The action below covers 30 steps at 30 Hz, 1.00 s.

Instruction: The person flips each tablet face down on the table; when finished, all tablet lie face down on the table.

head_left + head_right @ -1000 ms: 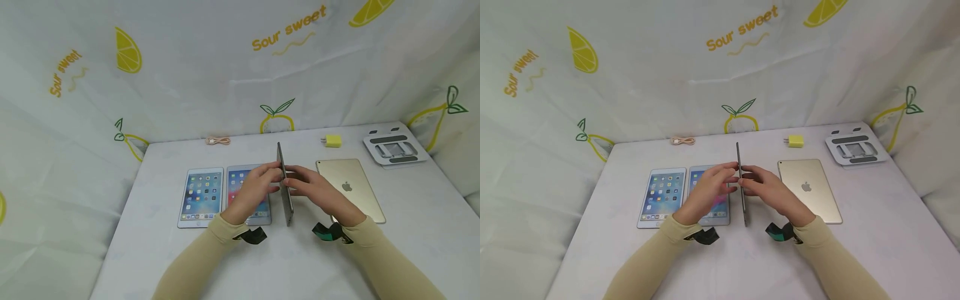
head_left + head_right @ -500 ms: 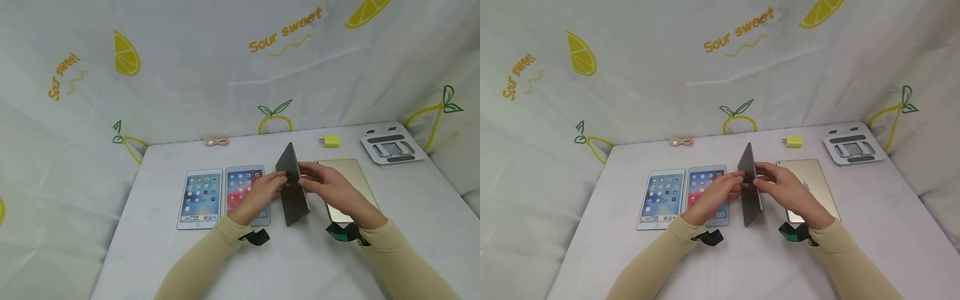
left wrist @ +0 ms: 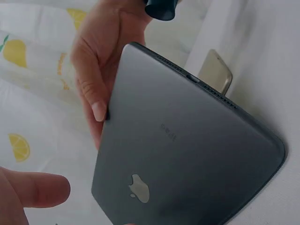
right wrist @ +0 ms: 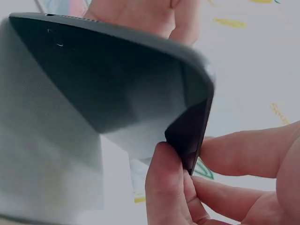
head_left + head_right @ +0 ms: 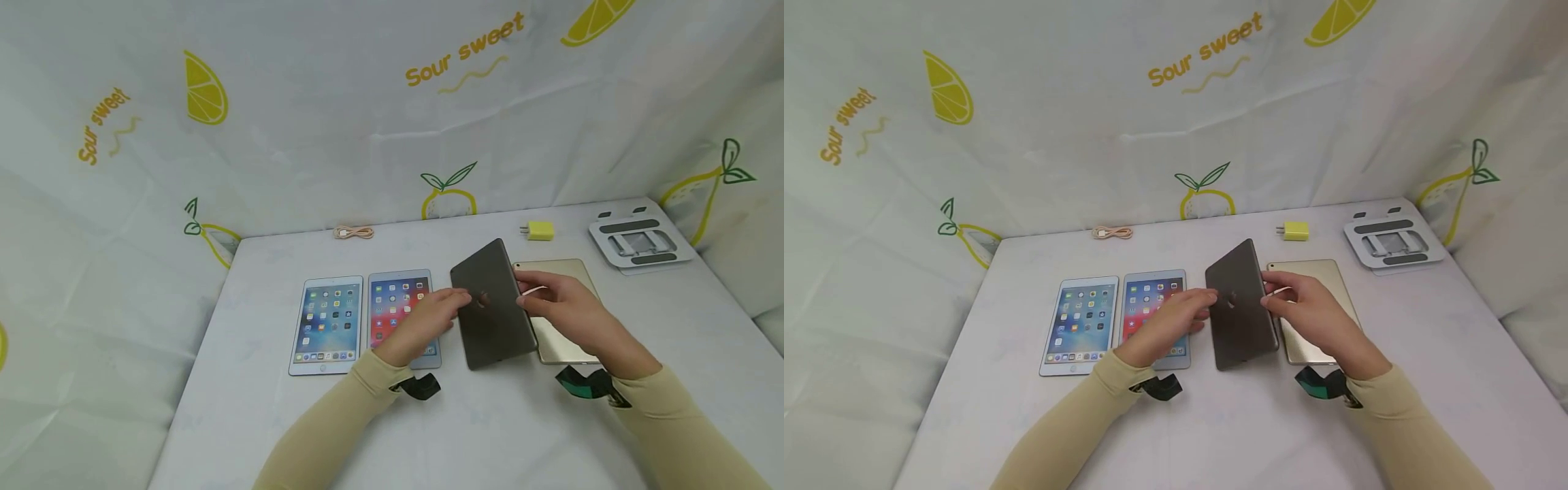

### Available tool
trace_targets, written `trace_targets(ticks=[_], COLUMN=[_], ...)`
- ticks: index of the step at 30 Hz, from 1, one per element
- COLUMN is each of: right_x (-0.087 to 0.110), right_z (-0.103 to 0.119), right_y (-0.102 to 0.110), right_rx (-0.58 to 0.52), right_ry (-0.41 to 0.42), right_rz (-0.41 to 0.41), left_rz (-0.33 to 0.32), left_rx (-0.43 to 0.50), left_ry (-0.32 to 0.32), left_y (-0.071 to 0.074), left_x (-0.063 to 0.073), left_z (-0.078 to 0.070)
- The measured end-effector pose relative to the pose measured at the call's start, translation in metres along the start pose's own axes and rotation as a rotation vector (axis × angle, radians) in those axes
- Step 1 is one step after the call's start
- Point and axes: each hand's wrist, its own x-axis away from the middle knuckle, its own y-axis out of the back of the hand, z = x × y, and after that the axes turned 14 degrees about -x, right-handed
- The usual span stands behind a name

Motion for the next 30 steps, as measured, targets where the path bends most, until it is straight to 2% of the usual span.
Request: trace_targets(ticks=[4,11,15,24,30], right_x=[-0.001,-0.003,-0.005,-0.008,-0.002], right_z=[-0.009,-0.022,-0.026,-0.029,-0.030], right_y=[0.000,-0.004,-0.007,-0.011,-0.011], right_rx=[-0.001,0.035,0.067,0.058,0.087], right_ry=[-0.023,-0.042,-0.043,-0.063,-0.084], right_rz=[-0.002,-0.026,-0.043,-0.059,-0.066], left_rz=[-0.016,-0.060,-0.071,-0.097,-0.074], left_rx=[-0.022,-0.122,-0.129,-0.161,-0.143], left_ry=[0.016,0.026,0.024,0.008,0.009], left_y=[0.001,0.005,0.007,0.011,0.008], left_x=[0.002,0.005,0.006,0.004,0.005], left_z=[0.000,-0.001,-0.002,-0.004,-0.005])
